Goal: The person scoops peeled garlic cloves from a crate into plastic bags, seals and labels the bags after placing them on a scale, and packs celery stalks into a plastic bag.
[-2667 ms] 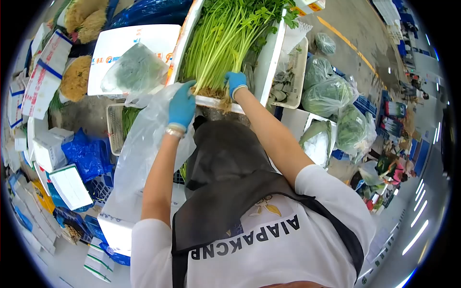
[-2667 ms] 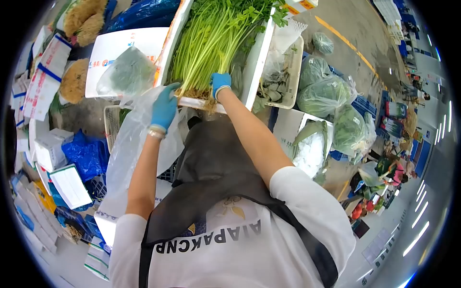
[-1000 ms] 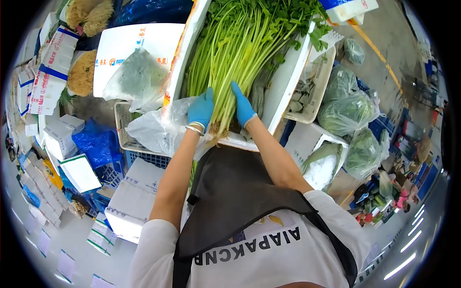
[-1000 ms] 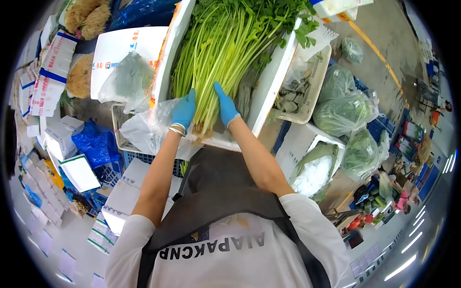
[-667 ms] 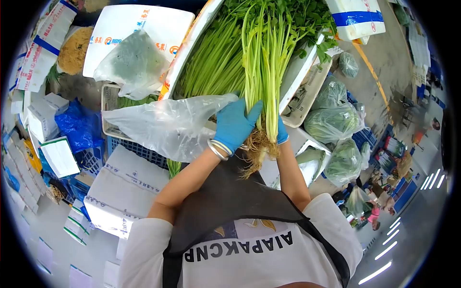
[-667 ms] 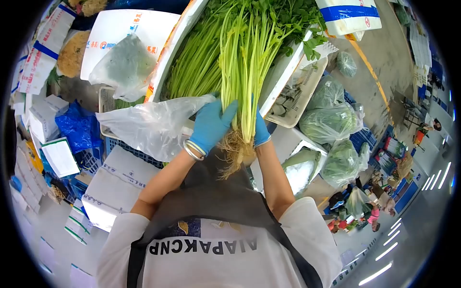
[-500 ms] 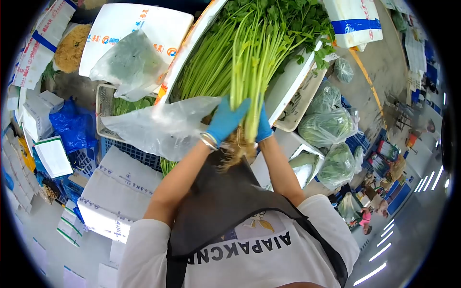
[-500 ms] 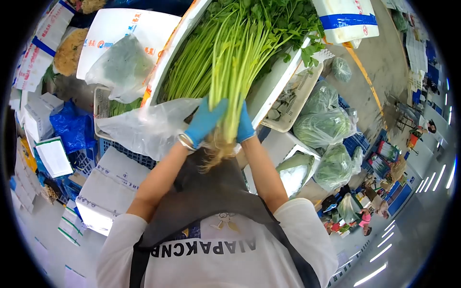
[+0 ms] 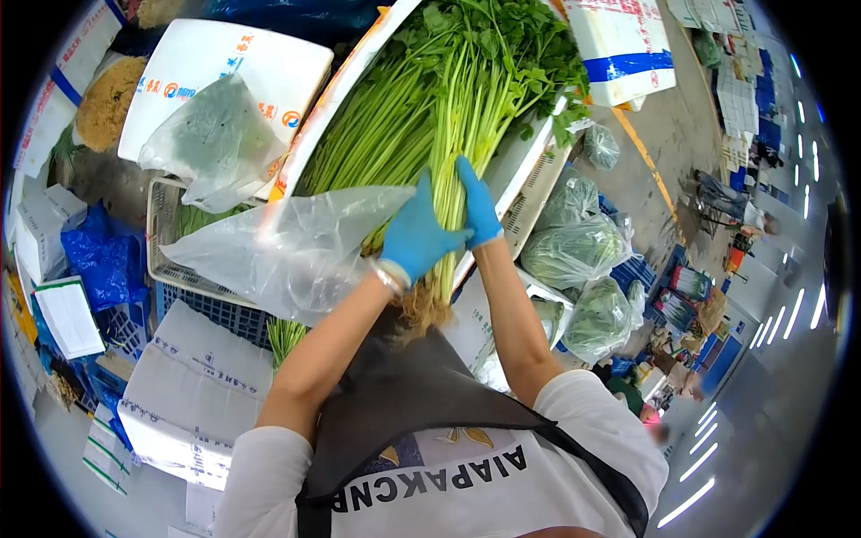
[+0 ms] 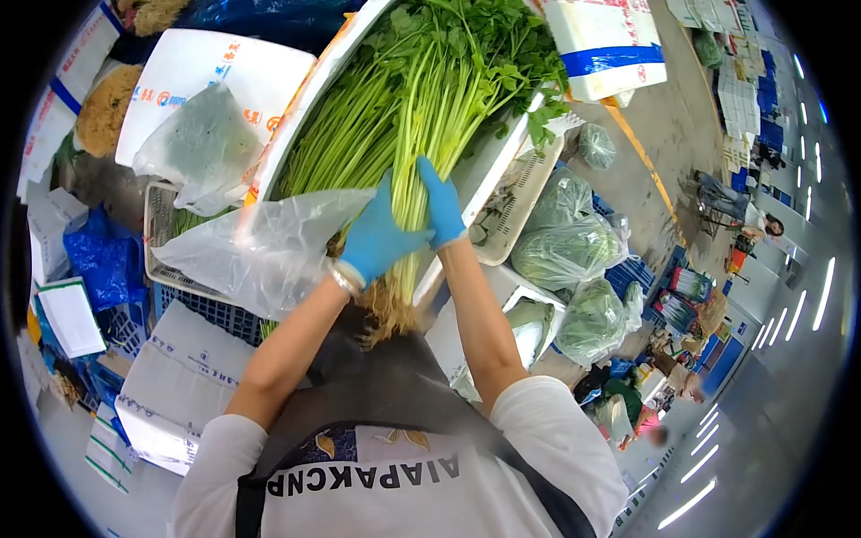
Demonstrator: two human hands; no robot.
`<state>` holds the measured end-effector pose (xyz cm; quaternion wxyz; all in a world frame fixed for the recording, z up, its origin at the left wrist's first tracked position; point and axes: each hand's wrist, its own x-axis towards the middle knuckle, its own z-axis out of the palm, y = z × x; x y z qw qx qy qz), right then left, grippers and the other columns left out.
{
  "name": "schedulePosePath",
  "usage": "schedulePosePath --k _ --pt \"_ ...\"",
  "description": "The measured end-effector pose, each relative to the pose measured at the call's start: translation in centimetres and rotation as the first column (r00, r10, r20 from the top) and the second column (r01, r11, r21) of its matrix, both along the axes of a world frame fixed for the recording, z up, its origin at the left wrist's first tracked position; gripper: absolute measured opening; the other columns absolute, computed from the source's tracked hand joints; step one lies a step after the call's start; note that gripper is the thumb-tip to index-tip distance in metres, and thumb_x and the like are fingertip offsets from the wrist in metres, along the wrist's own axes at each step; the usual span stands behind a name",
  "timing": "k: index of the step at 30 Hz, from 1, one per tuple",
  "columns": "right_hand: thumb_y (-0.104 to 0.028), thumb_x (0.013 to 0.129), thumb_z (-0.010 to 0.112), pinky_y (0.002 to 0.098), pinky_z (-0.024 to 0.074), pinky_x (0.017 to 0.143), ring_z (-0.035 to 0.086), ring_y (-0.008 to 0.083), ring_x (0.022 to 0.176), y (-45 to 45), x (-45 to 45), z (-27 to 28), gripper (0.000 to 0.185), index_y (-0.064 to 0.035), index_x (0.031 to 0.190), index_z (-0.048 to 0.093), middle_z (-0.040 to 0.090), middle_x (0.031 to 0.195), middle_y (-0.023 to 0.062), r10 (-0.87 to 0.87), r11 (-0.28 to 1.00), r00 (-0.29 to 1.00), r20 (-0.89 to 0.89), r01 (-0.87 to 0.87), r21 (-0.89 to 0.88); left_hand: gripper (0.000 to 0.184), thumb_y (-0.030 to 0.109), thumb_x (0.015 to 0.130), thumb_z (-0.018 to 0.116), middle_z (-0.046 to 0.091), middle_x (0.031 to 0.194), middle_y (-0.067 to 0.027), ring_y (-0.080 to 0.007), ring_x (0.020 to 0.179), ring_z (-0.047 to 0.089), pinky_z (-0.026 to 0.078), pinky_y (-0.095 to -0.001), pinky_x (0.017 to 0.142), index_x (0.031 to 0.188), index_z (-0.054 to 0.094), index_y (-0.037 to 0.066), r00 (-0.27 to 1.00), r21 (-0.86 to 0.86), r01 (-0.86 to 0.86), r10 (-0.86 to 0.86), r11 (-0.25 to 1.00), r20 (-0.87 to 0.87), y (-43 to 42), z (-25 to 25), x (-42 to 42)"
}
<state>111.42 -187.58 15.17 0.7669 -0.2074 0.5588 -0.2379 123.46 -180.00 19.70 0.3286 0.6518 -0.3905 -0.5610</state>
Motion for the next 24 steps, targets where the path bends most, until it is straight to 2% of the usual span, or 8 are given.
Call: schedulePosePath --k 2,5,8,14,18,21,22,24 --pt "-0.033 0.093 0.056 0.0312 0.0547 0.075 0.065 0.0202 0.088 1.5 -0.1 4.4 0.044 -0.0024 0.124 0.054 0.065 0.106 0.0105 -0.049 0.998 0.999 -0.003 0.049 -0.028 0.106 0.028 0.066 0.082 0.052 0.126 -0.0252 -0.0358 0.112 0.055 0.045 -0.0386 0.095 0.145 0.017 -0.002 0.972 -0.186 -0.126 0.084 0.975 -0.220 1.9 1.6 -0.1" --pt "-0.027 0.094 0.054 0.0331 0.0522 0.083 0.062 0.0200 0.101 5.7 -0.8 5.7 0.045 -0.0038 0.132 0.048 0.061 0.117 0.0097 -0.210 0.976 0.962 0.176 0.197 0.093 0.088 0.016 0.069 0.081 0.057 0.120 -0.0152 -0.0228 0.104 0.059 0.049 -0.0345 0.089 0.139 0.031 -0.002 0.960 -0.168 -0.168 0.123 0.971 -0.253 5.6 3.7 1.2" --pt "-0.037 0.095 0.049 0.0357 0.0496 0.089 0.059 0.0210 0.105 6.6 -0.7 2.9 0.049 -0.0072 0.133 0.047 0.061 0.118 0.0067 -0.230 0.969 0.956 0.183 0.207 0.136 0.070 0.014 0.074 0.077 0.060 0.115 -0.0119 -0.0182 0.101 0.060 0.050 -0.0314 0.086 0.131 0.041 -0.003 0.838 0.235 -0.222 0.308 0.946 -0.451 7.4 -0.9 4.3" --pt "-0.039 0.089 0.061 0.0334 0.0499 0.088 0.059 0.0202 0.105 4.6 -2.4 -5.0 0.054 -0.0061 0.130 0.051 0.058 0.123 0.0090 -0.208 0.950 0.977 -0.041 0.212 0.229 0.046 0.021 0.083 0.069 0.065 0.105 -0.0082 -0.0143 0.092 0.060 0.047 -0.0277 0.083 0.120 0.055 -0.002 0.886 0.367 -0.079 0.234 0.927 -0.400 5.1 -6.4 9.0" --pt "-0.045 0.086 0.063 0.0340 0.0450 0.095 0.053 0.0235 0.115 4.7 -3.7 -4.5 0.071 -0.0010 0.138 0.040 0.052 0.130 0.0135 -0.163 0.964 0.987 0.011 0.157 0.215 0.052 0.023 0.084 0.069 0.061 0.115 -0.0094 -0.0154 0.100 0.057 0.045 -0.0284 0.088 0.125 0.051 -0.003 0.872 0.398 -0.046 0.232 0.916 -0.432 4.9 -6.1 9.1" --pt "-0.049 0.083 0.064 0.0339 0.0348 0.105 0.042 0.0277 0.127 3.8 -3.8 -0.3 0.089 0.0011 0.145 0.025 0.041 0.140 0.0189 0.072 0.996 0.933 -0.354 -0.052 0.068 0.064 0.031 0.084 0.068 0.055 0.125 -0.0118 -0.0168 0.113 0.052 0.040 -0.0287 0.097 0.131 0.046 -0.006 0.915 0.413 -0.155 0.288 0.898 -0.282 5.4 -7.1 9.1" --pt "-0.053 0.081 0.064 0.0368 0.0256 0.110 0.030 0.0297 0.135 4.3 -4.3 -2.2 0.099 0.0008 0.147 0.013 0.027 0.147 0.0220 0.017 1.000 0.918 -0.395 -0.013 0.011 0.074 0.039 0.084 0.067 0.049 0.133 -0.0134 -0.0177 0.122 0.045 0.034 -0.0285 0.103 0.134 0.041 -0.009 0.925 0.429 -0.149 0.279 0.891 -0.258 5.4 -6.8 9.3" --pt "-0.053 0.081 0.063 0.0402 0.0248 0.110 0.027 0.0295 0.137 4.8 -5.3 -2.0 0.100 -0.0011 0.148 0.010 0.022 0.150 0.0215 -0.035 0.995 0.954 -0.298 0.062 0.079 0.074 0.041 0.084 0.066 0.049 0.133 -0.0134 -0.0177 0.122 0.045 0.034 -0.0282 0.103 0.134 0.041 -0.008 0.916 0.427 -0.137 0.278 0.894 -0.288 5.3 -6.7 9.7"
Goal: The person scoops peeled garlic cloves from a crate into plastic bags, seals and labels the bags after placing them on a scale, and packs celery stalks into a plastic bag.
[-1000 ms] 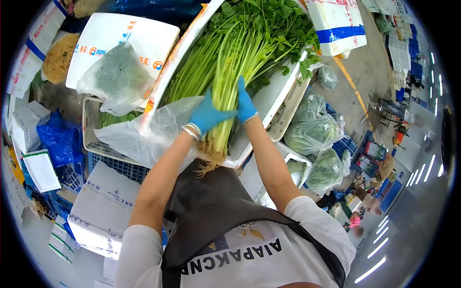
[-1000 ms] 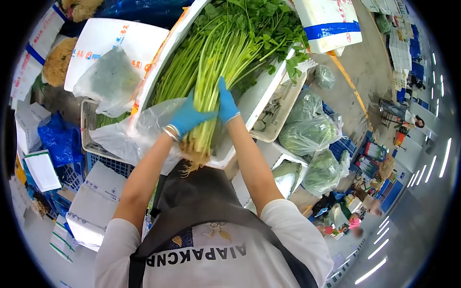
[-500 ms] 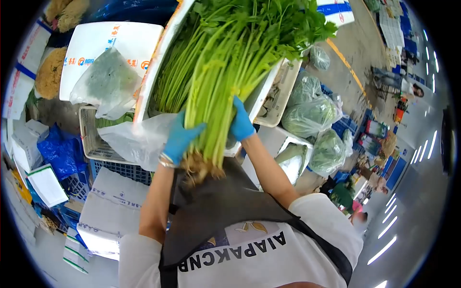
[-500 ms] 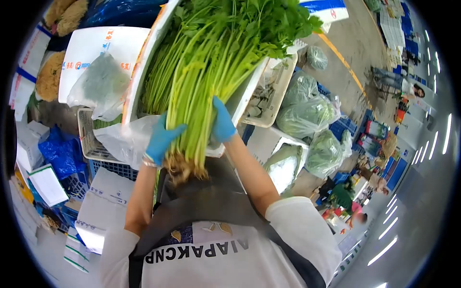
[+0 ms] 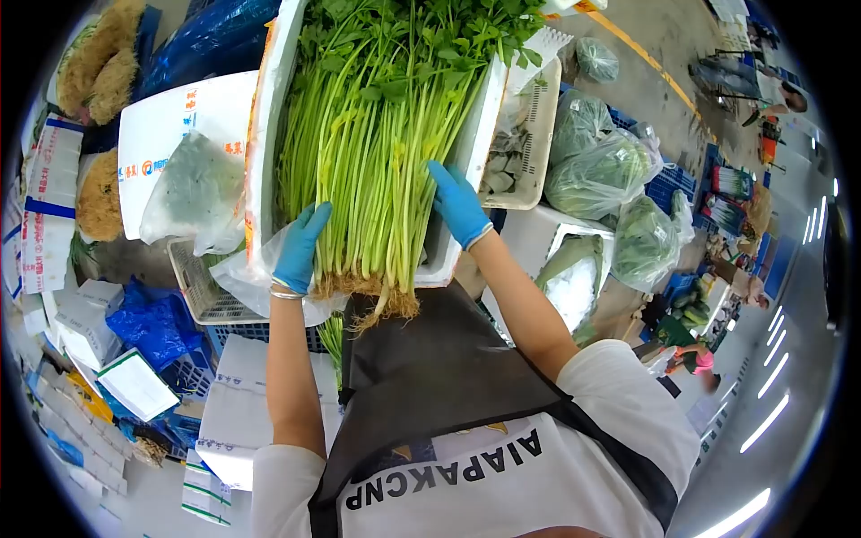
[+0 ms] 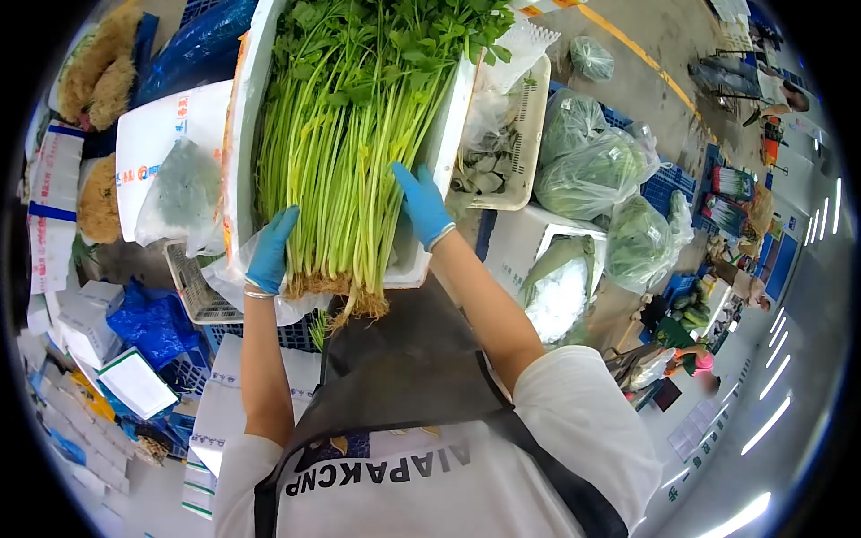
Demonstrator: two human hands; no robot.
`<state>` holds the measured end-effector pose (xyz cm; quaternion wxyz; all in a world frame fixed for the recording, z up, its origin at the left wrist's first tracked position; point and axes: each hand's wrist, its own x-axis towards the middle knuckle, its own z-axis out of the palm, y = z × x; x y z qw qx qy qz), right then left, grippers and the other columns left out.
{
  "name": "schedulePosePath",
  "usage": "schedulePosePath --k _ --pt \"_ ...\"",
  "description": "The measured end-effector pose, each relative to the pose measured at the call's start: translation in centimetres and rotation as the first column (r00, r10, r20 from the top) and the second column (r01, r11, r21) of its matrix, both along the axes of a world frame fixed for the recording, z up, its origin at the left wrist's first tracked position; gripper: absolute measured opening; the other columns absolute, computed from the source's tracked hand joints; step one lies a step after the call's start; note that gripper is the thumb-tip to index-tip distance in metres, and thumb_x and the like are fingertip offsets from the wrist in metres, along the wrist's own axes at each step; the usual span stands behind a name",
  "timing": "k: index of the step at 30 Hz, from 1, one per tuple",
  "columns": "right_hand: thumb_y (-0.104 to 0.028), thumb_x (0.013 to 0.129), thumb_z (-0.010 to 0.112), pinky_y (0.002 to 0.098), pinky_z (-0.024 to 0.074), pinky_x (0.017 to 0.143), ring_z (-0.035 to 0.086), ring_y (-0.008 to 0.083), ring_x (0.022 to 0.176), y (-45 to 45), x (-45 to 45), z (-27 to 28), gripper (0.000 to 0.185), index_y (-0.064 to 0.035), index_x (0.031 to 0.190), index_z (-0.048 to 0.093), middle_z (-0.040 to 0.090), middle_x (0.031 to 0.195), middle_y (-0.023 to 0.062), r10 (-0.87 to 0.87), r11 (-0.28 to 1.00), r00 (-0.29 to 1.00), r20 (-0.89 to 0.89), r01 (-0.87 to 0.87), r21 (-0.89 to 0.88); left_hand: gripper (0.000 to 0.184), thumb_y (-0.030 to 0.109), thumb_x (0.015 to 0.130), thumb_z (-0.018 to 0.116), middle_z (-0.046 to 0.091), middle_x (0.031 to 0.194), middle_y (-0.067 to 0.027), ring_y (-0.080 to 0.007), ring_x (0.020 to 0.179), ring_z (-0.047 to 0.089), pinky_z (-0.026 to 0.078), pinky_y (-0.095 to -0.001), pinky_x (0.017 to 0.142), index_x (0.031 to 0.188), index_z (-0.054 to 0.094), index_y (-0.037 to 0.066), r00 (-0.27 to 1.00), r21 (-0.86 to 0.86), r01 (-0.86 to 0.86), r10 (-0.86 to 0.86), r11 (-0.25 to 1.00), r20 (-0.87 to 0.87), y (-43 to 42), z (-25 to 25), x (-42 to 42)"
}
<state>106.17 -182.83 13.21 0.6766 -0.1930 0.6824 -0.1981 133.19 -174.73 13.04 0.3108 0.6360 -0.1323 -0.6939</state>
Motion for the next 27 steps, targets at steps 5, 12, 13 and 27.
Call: schedulePosePath --k 5,12,13,27 --pt "-0.055 0.077 0.068 0.0326 0.0259 0.110 0.028 0.0278 0.137 -0.2 0.2 1.2 0.109 0.0023 0.148 0.008 0.029 0.148 0.0188 0.056 0.998 0.998 -0.036 -0.057 -0.035 0.066 0.043 0.086 0.065 0.056 0.124 -0.0107 -0.0176 0.113 0.052 0.040 -0.0285 0.097 0.130 0.048 -0.004 0.993 0.069 0.104 -0.100 0.992 -0.068 -1.0 0.1 0.2" --pt "-0.039 0.089 0.062 0.0308 0.0465 0.089 0.056 0.0175 0.103 -1.0 3.5 1.0 0.058 -0.0041 0.132 0.045 0.058 0.117 0.0073 0.091 0.995 0.873 0.479 -0.065 -0.070 0.111 0.059 0.071 0.070 0.064 0.088 -0.0198 -0.0261 0.073 0.065 0.052 -0.0356 0.063 0.139 0.018 -0.011 0.630 -0.010 0.638 -0.514 0.770 0.582 -0.9 6.2 -10.6" --pt "-0.039 0.090 0.061 0.0306 0.0492 0.084 0.058 0.0170 0.099 -1.0 3.0 2.2 0.055 -0.0050 0.130 0.047 0.059 0.114 0.0064 0.042 0.999 0.847 0.530 -0.034 -0.025 0.122 0.063 0.067 0.071 0.064 0.078 -0.0200 -0.0277 0.064 0.064 0.052 -0.0375 0.056 0.140 0.008 -0.013 0.502 0.138 0.667 -0.579 0.732 0.642 -1.5 9.6 -12.7" --pt "-0.034 0.088 0.061 0.0287 0.0553 0.069 0.064 0.0144 0.082 -2.4 -2.6 1.7 0.044 -0.0056 0.122 0.057 0.066 0.100 0.0063 -0.047 0.984 0.869 0.492 -0.045 0.173 0.033 0.017 0.091 0.053 0.064 0.097 -0.0096 -0.0164 0.076 0.062 0.048 -0.0270 0.063 0.118 0.057 0.000 0.898 -0.403 0.120 0.074 0.907 0.434 1.6 9.3 -10.8"
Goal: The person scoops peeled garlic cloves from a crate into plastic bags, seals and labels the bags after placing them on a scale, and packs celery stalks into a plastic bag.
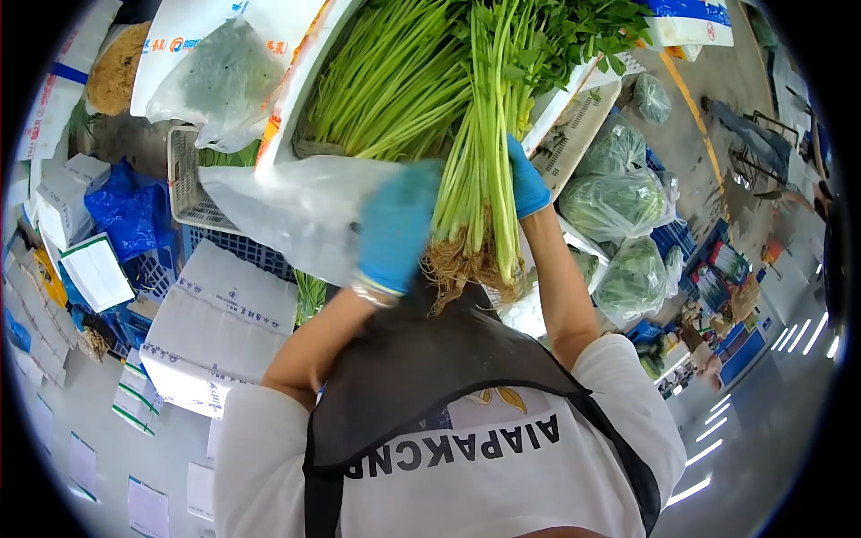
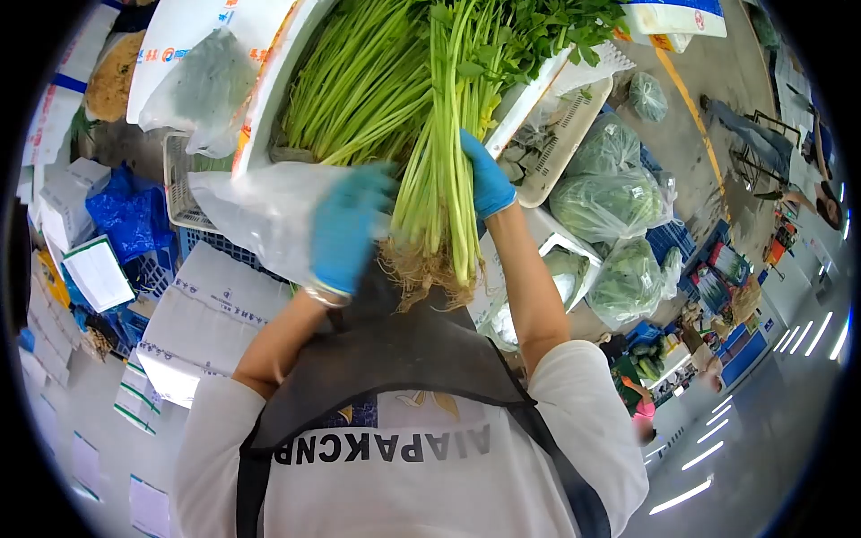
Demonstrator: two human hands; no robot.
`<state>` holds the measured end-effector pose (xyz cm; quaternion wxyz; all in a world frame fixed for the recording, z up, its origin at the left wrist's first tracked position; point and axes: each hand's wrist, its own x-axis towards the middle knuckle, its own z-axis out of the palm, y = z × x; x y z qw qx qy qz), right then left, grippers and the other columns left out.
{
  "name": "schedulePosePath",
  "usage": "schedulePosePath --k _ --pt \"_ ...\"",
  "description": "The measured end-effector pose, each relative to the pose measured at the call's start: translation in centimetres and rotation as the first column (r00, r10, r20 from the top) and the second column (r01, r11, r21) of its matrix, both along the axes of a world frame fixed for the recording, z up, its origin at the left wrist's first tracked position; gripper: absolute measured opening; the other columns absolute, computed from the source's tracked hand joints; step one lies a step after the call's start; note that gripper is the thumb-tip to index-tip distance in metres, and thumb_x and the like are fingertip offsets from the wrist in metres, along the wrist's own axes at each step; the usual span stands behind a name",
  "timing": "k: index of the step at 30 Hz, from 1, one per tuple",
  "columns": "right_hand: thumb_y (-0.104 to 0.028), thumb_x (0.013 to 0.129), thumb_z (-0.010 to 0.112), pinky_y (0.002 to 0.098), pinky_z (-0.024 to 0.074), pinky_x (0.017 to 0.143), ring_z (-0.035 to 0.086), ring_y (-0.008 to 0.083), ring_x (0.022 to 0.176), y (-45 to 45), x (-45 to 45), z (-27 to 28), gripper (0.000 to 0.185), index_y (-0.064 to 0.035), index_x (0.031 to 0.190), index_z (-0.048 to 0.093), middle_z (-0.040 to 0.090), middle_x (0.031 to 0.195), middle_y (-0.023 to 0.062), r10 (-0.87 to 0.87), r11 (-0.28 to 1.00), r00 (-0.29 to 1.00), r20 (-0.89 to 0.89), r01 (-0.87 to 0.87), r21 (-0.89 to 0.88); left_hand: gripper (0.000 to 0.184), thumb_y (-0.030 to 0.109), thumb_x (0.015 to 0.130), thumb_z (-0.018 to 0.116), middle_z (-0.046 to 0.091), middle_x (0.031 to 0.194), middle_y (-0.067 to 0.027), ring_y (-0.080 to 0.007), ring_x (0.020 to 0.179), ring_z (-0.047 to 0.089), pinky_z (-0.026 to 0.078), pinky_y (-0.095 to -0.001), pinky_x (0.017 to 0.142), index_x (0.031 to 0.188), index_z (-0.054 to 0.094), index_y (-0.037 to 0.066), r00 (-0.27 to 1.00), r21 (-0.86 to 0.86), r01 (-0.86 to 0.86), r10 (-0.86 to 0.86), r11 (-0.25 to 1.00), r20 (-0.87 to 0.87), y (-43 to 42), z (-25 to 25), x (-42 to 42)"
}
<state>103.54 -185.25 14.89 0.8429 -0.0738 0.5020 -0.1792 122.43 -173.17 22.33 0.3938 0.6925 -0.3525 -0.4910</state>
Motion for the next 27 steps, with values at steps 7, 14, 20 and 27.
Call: schedulePosePath --k 7,14,20,27 --pt "-0.032 0.091 0.057 0.0295 0.0543 0.079 0.063 0.0156 0.091 -0.1 -0.5 -0.7 0.045 -0.0061 0.128 0.053 0.064 0.107 0.0066 0.004 0.999 1.000 0.028 -0.003 -0.038 0.035 -0.005 0.081 0.042 0.065 0.108 -0.0138 -0.0207 0.095 0.063 0.048 -0.0295 0.088 0.111 0.060 -0.004 0.795 -0.084 -0.580 0.585 0.811 0.160 2.1 -0.5 15.8" --pt "-0.033 0.092 0.057 0.0302 0.0547 0.078 0.063 0.0153 0.091 0.1 -0.6 -1.2 0.044 -0.0082 0.128 0.053 0.064 0.108 0.0044 -0.029 0.998 0.999 0.018 0.030 -0.056 0.066 0.050 0.094 0.045 0.064 0.106 -0.0261 -0.0366 0.096 0.063 0.049 -0.0418 0.086 0.129 0.048 -0.006 0.865 0.370 0.228 -0.362 0.901 0.349 -2.9 -10.3 3.8" --pt "-0.035 0.089 0.060 0.0299 0.0543 0.074 0.063 0.0148 0.086 0.1 0.8 1.0 0.042 -0.0091 0.122 0.057 0.065 0.101 0.0044 -0.011 0.998 0.996 -0.085 0.007 -0.055 0.085 0.073 0.085 0.037 0.060 0.075 -0.0263 -0.0349 0.065 0.058 0.048 -0.0403 0.070 0.094 0.064 -0.007 0.925 0.472 0.365 -0.253 0.803 -0.284 -3.0 -11.1 0.1" --pt "-0.036 0.088 0.063 0.0315 0.0547 0.074 0.064 0.0162 0.083 0.2 1.5 1.5 0.041 -0.0083 0.118 0.059 0.066 0.098 0.0054 -0.055 0.998 0.993 -0.102 0.055 -0.006 0.053 0.047 0.095 0.042 0.062 0.073 -0.0200 -0.0355 0.067 0.058 0.045 -0.0422 0.071 0.084 0.068 0.002 0.934 0.227 0.220 -0.272 0.949 0.231 -2.7 -7.5 -0.8"
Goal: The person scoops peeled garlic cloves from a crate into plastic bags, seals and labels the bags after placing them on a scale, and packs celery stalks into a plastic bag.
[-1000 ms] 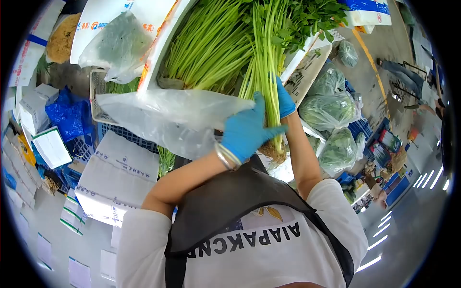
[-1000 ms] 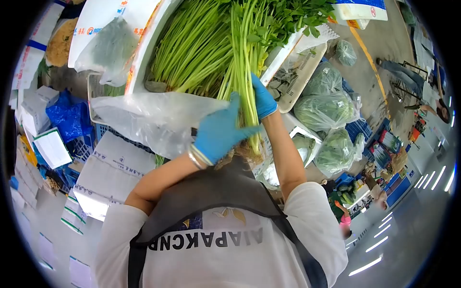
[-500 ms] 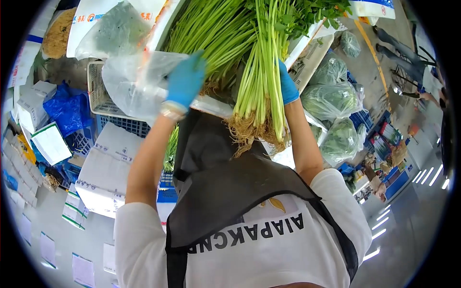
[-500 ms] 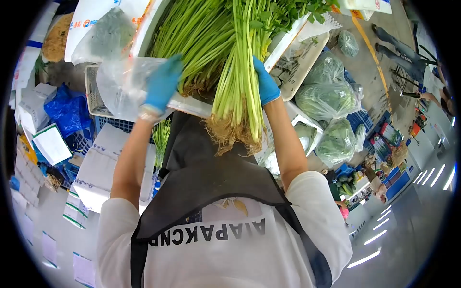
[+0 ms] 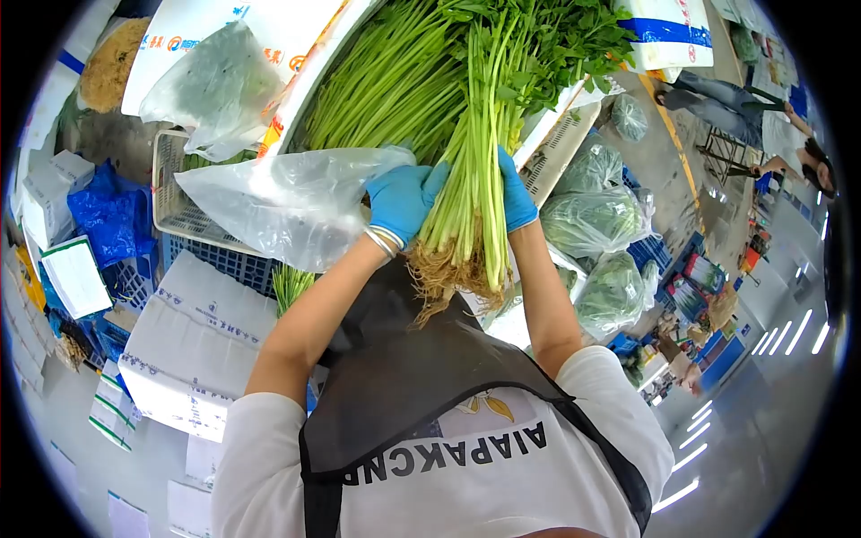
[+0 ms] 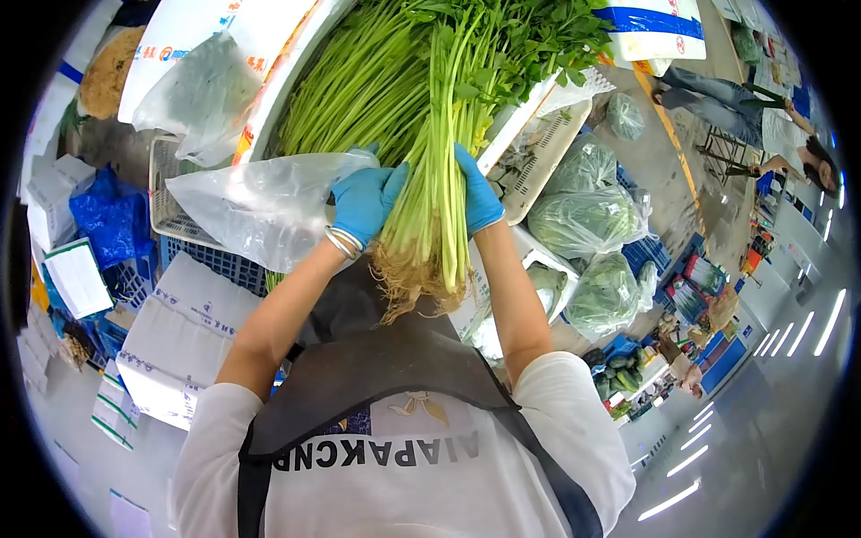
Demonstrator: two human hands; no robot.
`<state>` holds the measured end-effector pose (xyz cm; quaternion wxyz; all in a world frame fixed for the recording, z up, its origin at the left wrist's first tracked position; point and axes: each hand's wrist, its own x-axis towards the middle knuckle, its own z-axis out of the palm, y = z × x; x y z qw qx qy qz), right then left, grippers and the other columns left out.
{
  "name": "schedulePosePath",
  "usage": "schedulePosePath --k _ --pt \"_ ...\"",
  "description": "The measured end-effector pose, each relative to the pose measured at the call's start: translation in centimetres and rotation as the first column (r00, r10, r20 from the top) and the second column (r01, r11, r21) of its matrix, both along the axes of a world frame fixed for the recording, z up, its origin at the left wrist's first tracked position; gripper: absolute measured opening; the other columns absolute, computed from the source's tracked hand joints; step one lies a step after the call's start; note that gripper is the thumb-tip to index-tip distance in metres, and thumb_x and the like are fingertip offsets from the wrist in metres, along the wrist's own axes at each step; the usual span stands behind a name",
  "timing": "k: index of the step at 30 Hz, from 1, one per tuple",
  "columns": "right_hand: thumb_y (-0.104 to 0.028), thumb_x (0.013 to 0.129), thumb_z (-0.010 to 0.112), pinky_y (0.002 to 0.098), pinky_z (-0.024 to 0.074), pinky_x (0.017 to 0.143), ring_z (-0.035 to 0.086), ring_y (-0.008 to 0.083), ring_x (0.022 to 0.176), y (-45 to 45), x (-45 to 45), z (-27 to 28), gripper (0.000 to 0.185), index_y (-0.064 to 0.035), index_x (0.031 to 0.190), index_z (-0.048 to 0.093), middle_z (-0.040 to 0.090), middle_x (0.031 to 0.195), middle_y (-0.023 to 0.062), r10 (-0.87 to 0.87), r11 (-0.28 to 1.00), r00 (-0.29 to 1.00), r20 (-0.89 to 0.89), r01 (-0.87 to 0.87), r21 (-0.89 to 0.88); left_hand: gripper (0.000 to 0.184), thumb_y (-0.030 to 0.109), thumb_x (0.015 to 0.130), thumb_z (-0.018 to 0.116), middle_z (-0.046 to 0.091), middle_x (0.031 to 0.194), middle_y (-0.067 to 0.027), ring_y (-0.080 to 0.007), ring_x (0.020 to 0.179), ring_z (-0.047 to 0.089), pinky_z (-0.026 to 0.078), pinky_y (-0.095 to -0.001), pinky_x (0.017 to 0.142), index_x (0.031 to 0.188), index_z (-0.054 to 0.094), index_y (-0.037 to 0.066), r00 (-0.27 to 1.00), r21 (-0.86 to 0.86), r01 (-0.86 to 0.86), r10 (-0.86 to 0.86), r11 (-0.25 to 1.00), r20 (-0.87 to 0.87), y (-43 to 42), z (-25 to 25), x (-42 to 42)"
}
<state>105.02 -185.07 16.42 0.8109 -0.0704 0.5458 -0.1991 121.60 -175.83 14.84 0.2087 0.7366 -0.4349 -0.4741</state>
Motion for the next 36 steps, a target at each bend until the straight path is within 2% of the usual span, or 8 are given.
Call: schedulePosePath --k 7,11,15,20,21,28,31,36 --pt "-0.039 0.089 0.061 0.0313 0.0544 0.073 0.064 0.0167 0.083 -0.1 1.2 0.4 0.043 -0.0075 0.118 0.059 0.066 0.099 0.0064 0.066 0.998 0.998 -0.025 -0.066 -0.012 0.078 0.060 0.090 0.045 0.050 0.129 -0.0230 -0.0325 0.118 0.050 0.037 -0.0357 0.100 0.136 0.039 -0.003 0.646 0.315 -0.469 0.564 0.825 -0.515 1.0 -0.6 -1.4" --pt "-0.045 0.089 0.059 0.0300 0.0530 0.077 0.063 0.0163 0.087 -1.0 1.3 0.8 0.049 -0.0064 0.120 0.058 0.066 0.102 0.0067 0.244 0.969 0.953 -0.179 -0.248 -0.003 0.093 0.065 0.087 0.047 0.049 0.129 -0.0290 -0.0330 0.122 0.048 0.036 -0.0353 0.102 0.139 0.029 -0.010 0.673 0.249 -0.269 0.366 0.931 -0.643 0.1 0.1 -1.5" --pt "-0.045 0.094 0.052 0.0327 0.0484 0.093 0.061 0.0197 0.103 -2.1 -0.2 -1.0 0.057 -0.0030 0.131 0.049 0.060 0.120 0.0111 0.402 0.904 0.910 -0.101 -0.412 -0.112 0.103 0.066 0.080 0.056 0.060 0.113 -0.0266 -0.0335 0.102 0.063 0.049 -0.0353 0.087 0.141 0.021 -0.009 0.891 0.239 0.074 0.043 0.968 -0.451 -2.3 5.2 -0.5" --pt "-0.057 0.093 0.041 0.0430 0.0424 0.102 0.048 0.0305 0.123 -1.7 0.9 -3.3 0.072 -0.0037 0.142 0.034 0.042 0.140 0.0188 0.168 0.986 0.877 0.450 -0.145 -0.086 0.117 0.068 0.074 0.058 0.064 0.079 -0.0264 -0.0382 0.071 0.065 0.053 -0.0417 0.063 0.131 0.016 -0.025 0.974 0.057 0.061 -0.047 0.996 -0.222 -2.0 8.0 -3.3" --pt "-0.055 0.093 0.042 0.0435 0.0423 0.102 0.049 0.0311 0.121 -1.9 0.4 -3.8 0.071 -0.0038 0.142 0.033 0.042 0.140 0.0192 0.203 0.975 0.880 0.429 -0.144 -0.167 0.116 0.061 0.075 0.062 0.063 0.075 -0.0256 -0.0374 0.065 0.064 0.052 -0.0418 0.057 0.134 0.005 -0.021 0.997 -0.067 0.032 -0.036 0.997 -0.066 -1.5 7.0 -4.7" --pt "-0.046 0.092 0.053 0.0423 0.0505 0.090 0.059 0.0275 0.105 -1.0 -2.4 -4.5 0.067 -0.0019 0.140 0.036 0.056 0.124 0.0156 -0.013 0.976 0.929 0.369 0.092 -0.198 0.104 0.060 0.082 0.056 0.064 0.080 -0.0239 -0.0360 0.071 0.064 0.051 -0.0425 0.062 0.144 0.005 -0.007 0.902 0.000 0.332 -0.318 0.943 -0.291 -2.0 10.9 -2.8" --pt "-0.044 0.091 0.054 0.0402 0.0527 0.086 0.061 0.0260 0.101 -1.3 -2.7 -4.2 0.066 -0.0014 0.138 0.038 0.058 0.121 0.0146 0.015 0.977 0.902 0.431 0.079 -0.199 0.093 0.059 0.084 0.055 0.065 0.084 -0.0213 -0.0319 0.079 0.065 0.051 -0.0377 0.069 0.142 0.023 -0.007 0.877 -0.019 0.273 -0.257 0.962 -0.405 -1.3 9.3 -1.9" --pt "-0.041 0.090 0.057 0.0367 0.0561 0.080 0.063 0.0240 0.096 -1.9 -3.9 -6.8 0.063 -0.0009 0.136 0.041 0.061 0.116 0.0131 0.109 0.966 0.891 0.442 0.010 -0.259 0.054 0.039 0.095 0.052 0.064 0.109 -0.0099 -0.0203 0.099 0.060 0.044 -0.0283 0.091 0.131 0.049 -0.001 0.518 0.412 -0.223 0.466 0.883 -0.718 -1.1 5.0 -0.1"
